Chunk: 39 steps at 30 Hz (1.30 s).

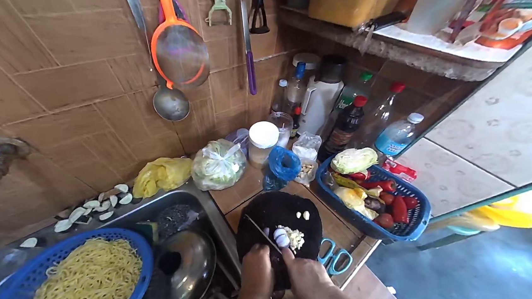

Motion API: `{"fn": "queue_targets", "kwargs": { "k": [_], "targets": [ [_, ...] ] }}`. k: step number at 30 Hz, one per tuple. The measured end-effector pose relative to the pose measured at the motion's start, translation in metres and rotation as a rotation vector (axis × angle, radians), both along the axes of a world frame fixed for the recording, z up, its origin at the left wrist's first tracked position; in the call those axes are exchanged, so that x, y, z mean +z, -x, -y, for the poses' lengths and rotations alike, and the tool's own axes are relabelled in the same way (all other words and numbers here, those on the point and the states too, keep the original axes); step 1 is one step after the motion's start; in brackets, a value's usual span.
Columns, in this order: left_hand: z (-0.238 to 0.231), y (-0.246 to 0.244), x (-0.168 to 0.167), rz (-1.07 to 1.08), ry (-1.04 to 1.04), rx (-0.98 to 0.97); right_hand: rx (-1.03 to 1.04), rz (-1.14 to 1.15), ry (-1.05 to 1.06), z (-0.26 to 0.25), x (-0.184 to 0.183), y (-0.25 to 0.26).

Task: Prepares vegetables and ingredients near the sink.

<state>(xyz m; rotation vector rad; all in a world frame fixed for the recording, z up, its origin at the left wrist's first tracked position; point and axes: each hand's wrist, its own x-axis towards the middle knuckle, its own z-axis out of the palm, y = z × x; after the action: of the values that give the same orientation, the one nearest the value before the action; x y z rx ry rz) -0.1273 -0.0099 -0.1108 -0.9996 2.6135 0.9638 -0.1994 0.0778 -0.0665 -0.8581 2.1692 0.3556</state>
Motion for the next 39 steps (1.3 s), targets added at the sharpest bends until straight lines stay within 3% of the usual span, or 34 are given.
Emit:
{"fn": "queue_targets", "kwargs": {
  "k": [2,7,13,18,24,30,36,39],
  "targets": [
    [0.002,0.000,-0.003,-0.020,0.001,0.000,0.009,-0.005,0.026,0.010,-0.006,0.009],
    [0.004,-0.001,-0.004,-0.020,0.003,0.010,0.008,0.004,0.035,0.002,0.024,0.006],
    [0.002,-0.005,-0.012,-0.127,0.044,0.030,0.022,0.016,0.088,0.020,-0.006,0.015],
    [0.001,-0.010,-0.017,-0.170,0.040,0.014,0.067,0.015,0.050,0.010,0.022,0.011],
    [-0.001,-0.011,-0.018,-0.192,0.073,0.025,0.088,0.013,0.146,0.022,-0.013,0.016],
    [0.000,-0.014,-0.022,-0.215,0.076,0.000,0.080,0.031,0.063,0.004,0.018,0.011],
    [-0.005,-0.017,-0.038,-0.405,0.236,0.010,0.054,0.052,0.134,0.016,-0.010,0.016],
    [0.001,-0.015,-0.040,-0.370,0.201,-0.092,-0.044,0.119,0.205,0.013,-0.012,0.035]
  ]
}}
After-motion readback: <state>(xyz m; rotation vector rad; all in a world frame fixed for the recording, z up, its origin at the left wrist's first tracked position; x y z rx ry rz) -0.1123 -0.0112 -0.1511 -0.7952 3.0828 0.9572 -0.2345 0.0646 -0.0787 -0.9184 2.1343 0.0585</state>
